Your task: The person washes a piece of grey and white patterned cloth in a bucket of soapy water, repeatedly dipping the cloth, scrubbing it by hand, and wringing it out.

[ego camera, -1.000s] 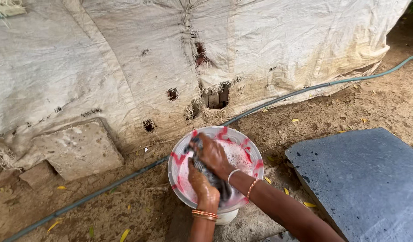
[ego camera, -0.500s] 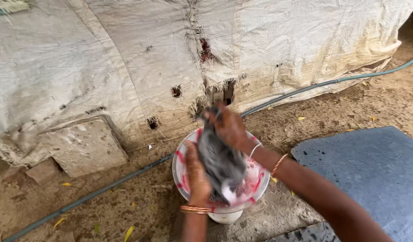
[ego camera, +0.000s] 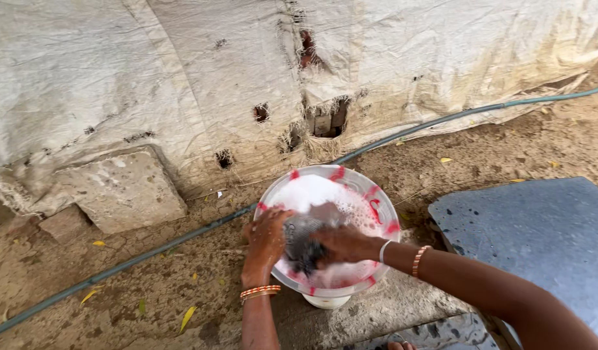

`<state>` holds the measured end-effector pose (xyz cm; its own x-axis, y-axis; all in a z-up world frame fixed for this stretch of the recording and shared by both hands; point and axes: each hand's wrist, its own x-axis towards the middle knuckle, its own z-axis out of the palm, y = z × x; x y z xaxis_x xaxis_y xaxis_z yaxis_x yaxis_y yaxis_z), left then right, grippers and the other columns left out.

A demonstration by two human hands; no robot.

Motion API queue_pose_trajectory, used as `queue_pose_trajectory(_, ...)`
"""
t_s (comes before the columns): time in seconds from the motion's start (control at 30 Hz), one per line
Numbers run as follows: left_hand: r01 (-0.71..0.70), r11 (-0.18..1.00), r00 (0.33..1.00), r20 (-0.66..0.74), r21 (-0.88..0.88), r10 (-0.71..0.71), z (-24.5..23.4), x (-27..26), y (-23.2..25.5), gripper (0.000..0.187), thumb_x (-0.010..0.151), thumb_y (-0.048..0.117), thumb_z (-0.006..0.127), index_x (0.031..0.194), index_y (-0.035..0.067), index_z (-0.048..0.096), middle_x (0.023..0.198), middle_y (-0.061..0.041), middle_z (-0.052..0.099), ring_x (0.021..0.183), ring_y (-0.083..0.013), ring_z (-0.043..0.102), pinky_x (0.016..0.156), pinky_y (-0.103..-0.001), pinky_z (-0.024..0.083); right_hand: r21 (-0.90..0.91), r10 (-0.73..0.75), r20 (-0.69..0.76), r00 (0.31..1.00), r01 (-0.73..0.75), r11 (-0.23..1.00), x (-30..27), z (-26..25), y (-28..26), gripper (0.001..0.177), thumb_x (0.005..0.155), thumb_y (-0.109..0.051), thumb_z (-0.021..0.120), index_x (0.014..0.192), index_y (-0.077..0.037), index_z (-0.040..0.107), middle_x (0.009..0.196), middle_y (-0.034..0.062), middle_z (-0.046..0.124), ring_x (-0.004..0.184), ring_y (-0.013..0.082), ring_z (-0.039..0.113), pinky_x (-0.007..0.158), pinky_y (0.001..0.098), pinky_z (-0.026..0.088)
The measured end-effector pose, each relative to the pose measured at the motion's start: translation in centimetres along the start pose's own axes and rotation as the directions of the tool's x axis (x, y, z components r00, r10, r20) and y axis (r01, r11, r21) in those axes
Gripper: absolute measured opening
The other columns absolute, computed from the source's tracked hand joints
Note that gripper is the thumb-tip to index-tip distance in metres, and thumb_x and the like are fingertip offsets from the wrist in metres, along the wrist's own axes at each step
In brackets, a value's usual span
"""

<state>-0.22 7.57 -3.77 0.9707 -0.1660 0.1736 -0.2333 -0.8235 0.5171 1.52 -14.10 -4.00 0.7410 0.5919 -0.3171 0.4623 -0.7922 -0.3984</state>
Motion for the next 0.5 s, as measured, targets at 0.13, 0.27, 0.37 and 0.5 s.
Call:
queue_pose_trajectory(0.13, 0.078, 0.995, 0.98, 0.186, -0.054, -0.067, 0.1, 0.2, 1.2, 0.053, 0.094, 0.002, 0.051, 0.142, 0.025, 0.053, 0.136, -0.01, 0.063, 0.131, -0.0261, 0.057, 0.117, -0.051, 0.037, -0.207, -0.029, 0.026, 0.999, 0.033, 0.978, 3.9, 2.9, 1.7, 0.046, 0.091, -0.039, 0.057, 0.132, -0.018, 0.053, 0.114, 0.013, 0.068, 0.094, 0.0258, 0.069, 0.079, 0.0365, 0.06)
queue_pose_trajectory(0.27, 0.022, 1.0, 0.99, 0.14, -0.018, -0.019, 2.8, 0.2, 0.6, 0.053, 0.092, -0.002, 0.047, 0.139, 0.02, 0.052, 0.145, -0.011, 0.056, 0.134, -0.0317, 0.052, 0.112, -0.053, 0.036, -0.18, -0.123, -0.061, 0.991, 0.11, 0.977, 3.2, 1.9, 1.9, 0.041, 0.095, -0.028, 0.055, 0.134, -0.017, 0.05, 0.112, 0.0146, 0.068, 0.087, 0.0255, 0.068, 0.071, 0.0326, 0.06)
queue_pose_trajectory(0.37, 0.02, 0.991, 0.988, 0.147, 0.129, -0.039, 3.4, 0.3, -0.2, 0.059, 0.097, 0.0, 0.045, 0.152, 0.02, 0.043, 0.141, -0.017, 0.058, 0.135, -0.0329, 0.053, 0.116, -0.052, 0.036, -0.136, -0.252, -0.163, 0.954, 0.231, 0.963, 1.6, -2.8, 1.3, 0.038, 0.098, -0.019, 0.054, 0.136, -0.017, 0.048, 0.11, 0.0157, 0.067, 0.082, 0.0254, 0.067, 0.065, 0.0296, 0.061)
queue_pose_trajectory(0.5, 0.093, 0.986, 0.983, 0.173, -0.141, -0.068, 0.8, -0.1, 2.0, 0.067, 0.084, 0.006, 0.059, 0.149, 0.01, 0.04, 0.136, -0.02, 0.058, 0.13, -0.0377, 0.052, 0.109, -0.05, 0.04, -0.204, -0.344, -0.315, 0.885, 0.291, 0.935, -1.5, -11.3, -0.3, 0.038, 0.101, -0.007, 0.052, 0.138, -0.016, 0.046, 0.108, 0.0173, 0.067, 0.075, 0.0251, 0.066, 0.057, 0.0257, 0.061)
